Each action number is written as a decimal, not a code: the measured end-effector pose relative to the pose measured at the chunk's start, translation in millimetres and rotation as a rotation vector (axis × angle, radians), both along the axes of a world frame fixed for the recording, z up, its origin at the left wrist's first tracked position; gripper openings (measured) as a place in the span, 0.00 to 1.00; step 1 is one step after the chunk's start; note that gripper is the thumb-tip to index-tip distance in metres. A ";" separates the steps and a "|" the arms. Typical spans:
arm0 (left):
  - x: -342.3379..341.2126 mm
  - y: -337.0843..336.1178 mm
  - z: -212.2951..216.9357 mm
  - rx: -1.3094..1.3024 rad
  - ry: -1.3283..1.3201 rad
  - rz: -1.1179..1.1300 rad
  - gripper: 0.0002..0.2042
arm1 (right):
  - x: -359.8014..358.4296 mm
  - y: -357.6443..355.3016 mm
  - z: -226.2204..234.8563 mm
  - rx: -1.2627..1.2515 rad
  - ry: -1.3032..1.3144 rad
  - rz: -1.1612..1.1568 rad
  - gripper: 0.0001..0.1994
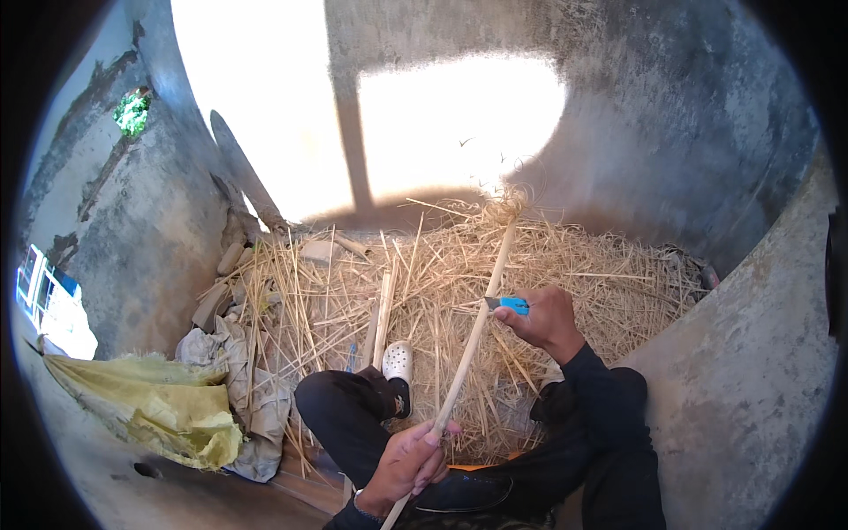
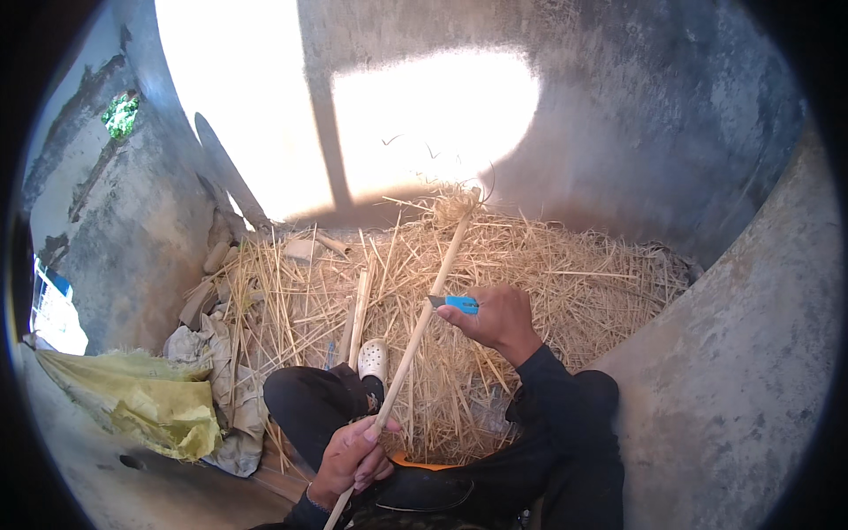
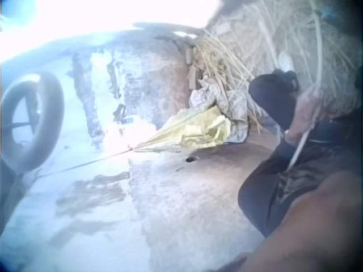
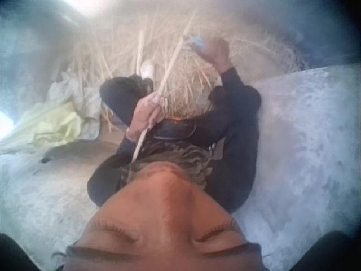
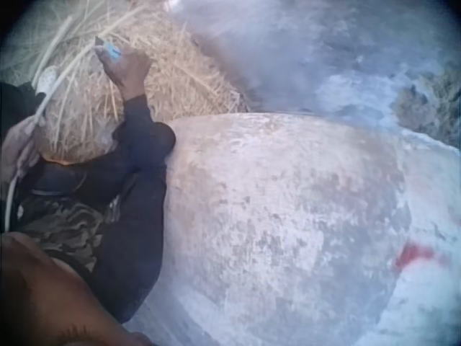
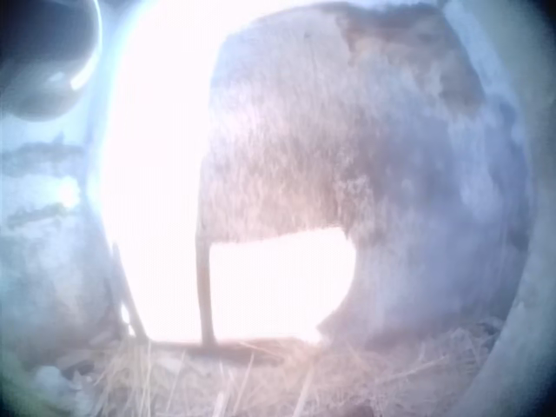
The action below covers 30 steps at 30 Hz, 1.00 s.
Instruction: The person sits cross-legged on a straw-covered floor and uses a blue utility knife to peel the outer layer off long, thin wooden sticks. They hold the stick with their left hand and scrape the knife along its length with their right hand, dropping the peeled sticks onto the floor.
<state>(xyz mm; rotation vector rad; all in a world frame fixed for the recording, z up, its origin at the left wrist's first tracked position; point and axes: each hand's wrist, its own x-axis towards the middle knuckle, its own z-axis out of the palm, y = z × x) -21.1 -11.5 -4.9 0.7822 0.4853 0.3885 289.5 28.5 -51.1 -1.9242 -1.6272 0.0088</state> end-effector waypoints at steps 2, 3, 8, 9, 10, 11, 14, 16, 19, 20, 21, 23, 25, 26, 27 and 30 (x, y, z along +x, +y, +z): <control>-0.8 -2.4 -2.0 -0.007 -0.005 -0.008 0.18 | -3.8 -2.9 -2.7 0.037 0.000 -0.027 0.38; -1.7 -3.2 -3.4 -0.018 -0.006 -0.007 0.18 | -5.1 -4.1 -2.6 0.047 -0.002 -0.041 0.38; -3.4 -7.1 -0.1 0.011 0.045 -0.010 0.18 | 17.9 10.6 1.2 0.074 -0.027 -0.118 0.39; -5.8 -10.9 2.1 0.012 0.057 -0.018 0.18 | 28.7 17.8 4.4 0.060 0.013 -0.152 0.39; -5.0 -13.0 1.3 0.010 0.055 -0.045 0.17 | 45.8 18.3 3.9 0.046 0.000 -0.210 0.39; -4.5 -14.3 0.7 0.016 0.057 -0.065 0.17 | 63.2 20.9 0.6 0.039 -0.007 -0.261 0.40; -3.2 -18.2 -3.3 -0.032 0.050 -0.085 0.17 | 89.0 28.0 -4.6 0.081 -0.062 -0.307 0.40; -0.4 -14.7 -4.2 -0.001 0.083 -0.073 0.17 | 92.5 29.8 -4.7 0.070 -0.032 -0.318 0.40; 1.7 -11.8 -3.5 0.049 0.104 -0.032 0.18 | 80.3 27.4 4.7 -0.029 0.075 -0.299 0.39; 0.4 -8.7 -1.7 0.070 0.113 -0.017 0.18 | 64.4 19.3 16.4 -0.056 0.078 -0.254 0.39; -1.2 -5.9 -2.3 0.098 0.109 -0.001 0.18 | 47.0 11.1 20.9 -0.091 0.082 -0.209 0.38; -3.6 -2.0 -4.8 0.149 0.103 0.049 0.19 | 8.5 -0.2 10.6 -0.051 0.074 0.015 0.37; 2.6 4.3 -2.6 0.176 0.119 0.037 0.19 | -29.3 -21.2 14.1 0.029 -0.018 0.164 0.37; 4.5 6.9 -0.8 0.184 0.127 0.035 0.19 | -38.8 -28.0 16.9 0.004 -0.029 0.200 0.37; 5.6 8.4 0.4 0.193 0.134 0.032 0.19 | -46.1 -34.0 19.5 -0.021 -0.039 0.236 0.37; 3.6 6.0 6.1 0.233 0.189 0.028 0.17 | -37.5 -25.1 20.6 -0.034 0.000 0.183 0.36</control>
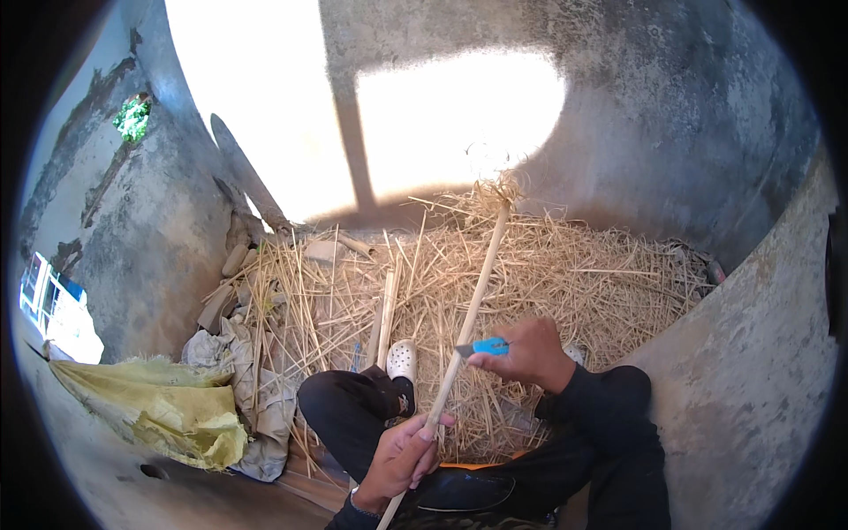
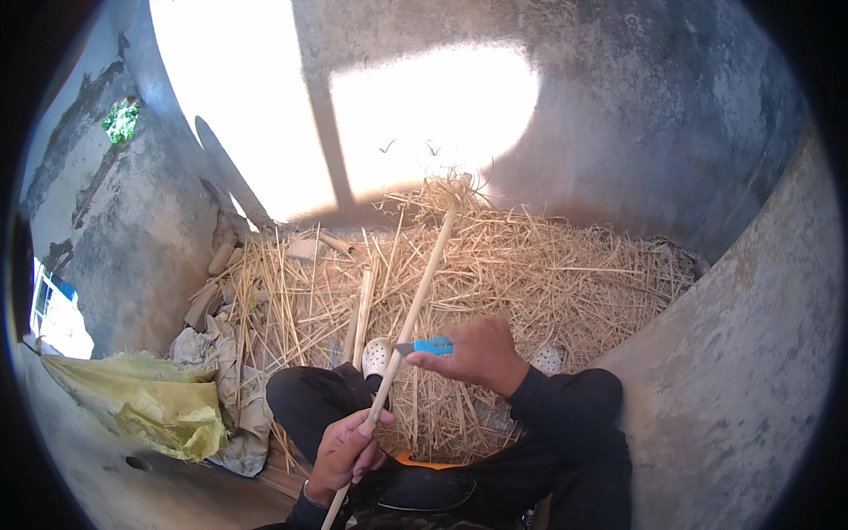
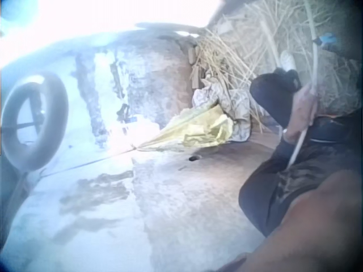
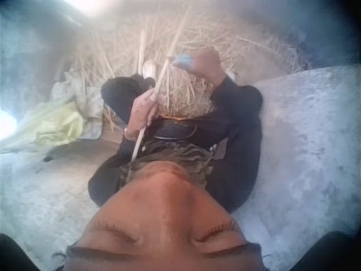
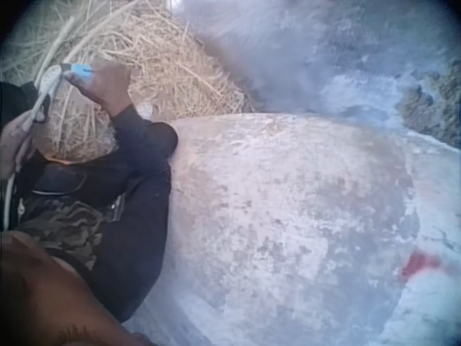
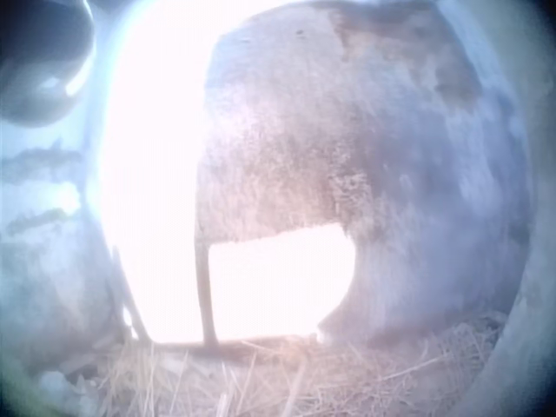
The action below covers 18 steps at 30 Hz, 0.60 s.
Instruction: The person sits cross-legged on a straw-covered floor and uses a blue utility knife to peel the outer layer off long, thin wooden sticks. They hold the stick with their left hand and scrape the knife along its length with their right hand, dropping the peeled sticks onto the floor.
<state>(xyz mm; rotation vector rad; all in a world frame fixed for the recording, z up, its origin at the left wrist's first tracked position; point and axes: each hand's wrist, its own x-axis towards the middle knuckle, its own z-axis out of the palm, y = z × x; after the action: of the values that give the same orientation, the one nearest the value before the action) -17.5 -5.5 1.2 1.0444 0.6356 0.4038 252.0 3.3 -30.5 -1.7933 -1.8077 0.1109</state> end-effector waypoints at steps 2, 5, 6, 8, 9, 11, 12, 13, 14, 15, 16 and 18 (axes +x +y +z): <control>-3.1 -4.5 -0.9 -0.013 -0.010 0.002 0.17 | 14.0 12.2 -5.1 -0.011 0.069 -0.071 0.36; -3.3 -5.1 -3.1 -0.023 -0.027 -0.012 0.17 | 21.7 15.9 -7.2 -0.011 0.101 -0.097 0.36; -4.5 -5.1 -4.5 -0.016 -0.021 -0.017 0.17 | 11.0 6.4 -8.1 0.001 0.055 -0.053 0.36; -4.9 -3.8 -4.4 0.001 -0.012 -0.022 0.17 | -8.3 -5.7 1.5 0.003 0.045 0.034 0.36; -3.5 -2.9 -3.2 0.010 -0.014 -0.025 0.17 | -3.5 -2.2 1.7 -0.004 0.024 0.001 0.36; -6.3 -7.9 -0.2 0.014 0.023 -0.026 0.17 | 11.5 10.2 -4.7 -0.028 0.004 -0.057 0.36; -8.1 -11.6 2.1 0.015 0.055 -0.023 0.17 | 18.3 20.3 -6.6 0.044 0.133 -0.126 0.37; -6.8 -11.1 2.8 0.014 0.067 -0.044 0.17 | 29.1 22.9 -7.7 0.011 0.115 -0.152 0.37; -6.4 -10.9 1.9 0.014 0.055 -0.054 0.17 | 40.3 25.4 -10.2 -0.021 0.098 -0.172 0.37; -7.5 -11.0 -0.2 0.015 0.044 -0.065 0.17 | 47.4 25.8 -12.6 -0.052 0.082 -0.192 0.37; -8.8 -9.7 -1.8 0.029 0.036 -0.064 0.17 | 40.8 25.4 -18.5 -0.043 0.156 -0.150 0.38; -12.4 -11.0 -3.7 0.020 0.039 -0.059 0.17 | 17.1 13.5 -17.0 0.005 0.084 -0.072 0.38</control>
<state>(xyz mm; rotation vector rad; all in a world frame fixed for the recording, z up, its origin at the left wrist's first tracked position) -29.9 -16.5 -2.5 1.0899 0.6355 0.3396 269.1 16.9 -47.5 -1.8199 -1.6818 0.1512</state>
